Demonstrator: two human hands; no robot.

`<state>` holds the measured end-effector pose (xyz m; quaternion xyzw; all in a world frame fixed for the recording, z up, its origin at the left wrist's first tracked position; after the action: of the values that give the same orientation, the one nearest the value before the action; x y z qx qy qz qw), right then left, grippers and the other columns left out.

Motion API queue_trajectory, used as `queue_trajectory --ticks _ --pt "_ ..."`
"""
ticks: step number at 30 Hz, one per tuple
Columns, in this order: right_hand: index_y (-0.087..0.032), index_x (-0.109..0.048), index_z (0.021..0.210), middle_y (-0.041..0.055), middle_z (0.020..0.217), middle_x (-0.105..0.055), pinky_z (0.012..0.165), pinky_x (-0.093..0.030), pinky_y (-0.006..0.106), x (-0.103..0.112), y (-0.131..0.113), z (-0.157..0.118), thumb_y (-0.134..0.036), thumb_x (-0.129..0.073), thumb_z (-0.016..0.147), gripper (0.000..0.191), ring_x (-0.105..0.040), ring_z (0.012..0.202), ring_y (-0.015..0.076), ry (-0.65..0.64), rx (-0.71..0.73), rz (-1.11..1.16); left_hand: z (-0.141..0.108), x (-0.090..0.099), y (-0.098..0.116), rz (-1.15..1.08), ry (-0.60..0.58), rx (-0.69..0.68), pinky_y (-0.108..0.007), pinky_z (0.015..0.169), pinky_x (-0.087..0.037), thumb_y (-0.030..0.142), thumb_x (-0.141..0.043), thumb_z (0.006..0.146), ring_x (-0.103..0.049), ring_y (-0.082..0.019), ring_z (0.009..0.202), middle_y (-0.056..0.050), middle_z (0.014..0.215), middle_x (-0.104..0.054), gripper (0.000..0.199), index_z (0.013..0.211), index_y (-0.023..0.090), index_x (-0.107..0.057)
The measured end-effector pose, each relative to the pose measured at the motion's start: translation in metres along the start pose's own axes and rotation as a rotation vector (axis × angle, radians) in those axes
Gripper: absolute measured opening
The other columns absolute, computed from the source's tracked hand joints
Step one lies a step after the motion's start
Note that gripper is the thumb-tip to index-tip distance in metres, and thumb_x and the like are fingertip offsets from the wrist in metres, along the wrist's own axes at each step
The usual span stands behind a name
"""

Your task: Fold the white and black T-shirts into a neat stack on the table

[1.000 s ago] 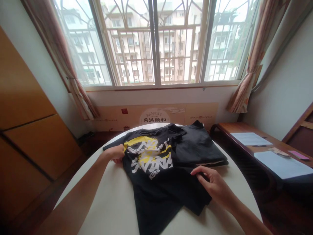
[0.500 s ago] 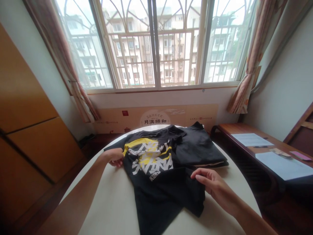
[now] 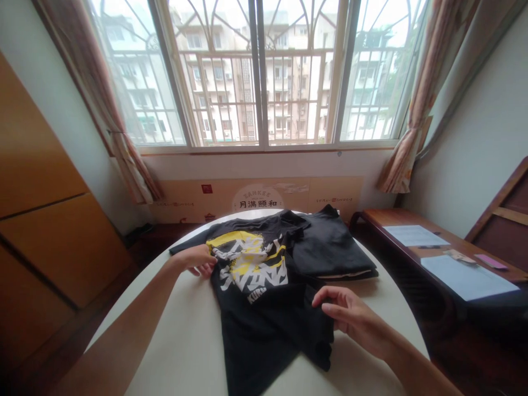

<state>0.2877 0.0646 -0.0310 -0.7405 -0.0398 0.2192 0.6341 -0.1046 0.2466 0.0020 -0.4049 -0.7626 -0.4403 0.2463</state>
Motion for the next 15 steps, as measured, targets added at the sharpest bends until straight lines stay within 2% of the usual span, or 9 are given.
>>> queue_trajectory --ticks 2,6,11,13,15 --pt "-0.018 -0.073 0.099 0.0014 0.087 -0.061 0.069 -0.042 0.026 -0.002 0.003 0.0 -0.051 -0.092 0.075 0.045 -0.054 0.076 0.0141 -0.028 -0.005 -0.015 0.001 -0.003 0.002 -0.028 -0.006 -0.02 -0.023 0.053 -0.054 0.029 -0.079 0.069 -0.076 -0.024 0.07 -0.014 0.075 -0.077 0.021 0.066 0.015 -0.064" --pt "-0.019 -0.076 0.097 0.0007 0.084 -0.059 0.069 -0.035 0.026 -0.001 0.008 0.001 -0.055 -0.092 0.072 0.047 -0.048 0.078 0.015 -0.069 0.015 -0.186 0.003 -0.007 0.003 -0.035 -0.021 -0.022 -0.027 0.052 -0.057 0.033 -0.083 0.065 -0.076 -0.027 0.065 -0.014 0.068 -0.074 0.025 0.071 0.016 -0.066" --pt "-0.021 -0.076 0.097 0.0014 0.086 -0.06 0.069 -0.032 0.029 -0.001 0.005 -0.001 -0.059 -0.089 0.072 0.047 -0.046 0.079 0.0171 -0.071 0.021 -0.244 0.002 -0.002 0.008 -0.236 -0.026 -0.099 -0.028 0.059 -0.062 0.038 -0.072 0.079 -0.077 -0.025 0.069 -0.014 0.078 -0.076 0.024 0.079 0.015 -0.066" --pt "-0.021 -0.076 0.095 0.0016 0.085 -0.059 0.068 -0.032 0.029 -0.005 0.001 -0.003 -0.06 -0.089 0.072 0.047 -0.045 0.077 0.017 -0.074 0.018 -0.243 0.0 0.006 0.01 -0.343 -0.007 -0.136 -0.024 0.055 -0.058 0.037 -0.066 0.085 -0.073 -0.02 0.063 -0.012 0.078 -0.074 0.023 0.078 0.015 -0.064" --pt "-0.021 -0.076 0.094 0.0024 0.086 -0.059 0.068 -0.033 0.03 -0.01 -0.002 -0.005 -0.062 -0.089 0.07 0.049 -0.046 0.077 0.0178 -0.088 0.006 -0.262 -0.001 0.02 0.01 -0.382 0.077 -0.15 -0.021 0.046 -0.049 0.037 -0.06 0.09 -0.063 -0.014 0.051 -0.008 0.07 -0.068 0.024 0.078 0.016 -0.06"
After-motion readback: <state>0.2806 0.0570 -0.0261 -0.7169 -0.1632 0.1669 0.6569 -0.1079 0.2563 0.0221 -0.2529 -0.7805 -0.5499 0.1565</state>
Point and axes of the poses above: each hand's wrist, its own z-axis towards the middle knuckle, its own x-axis out of the back of the hand, y = z × x, the point moved 9 cm from there along z, towards the middle knuckle
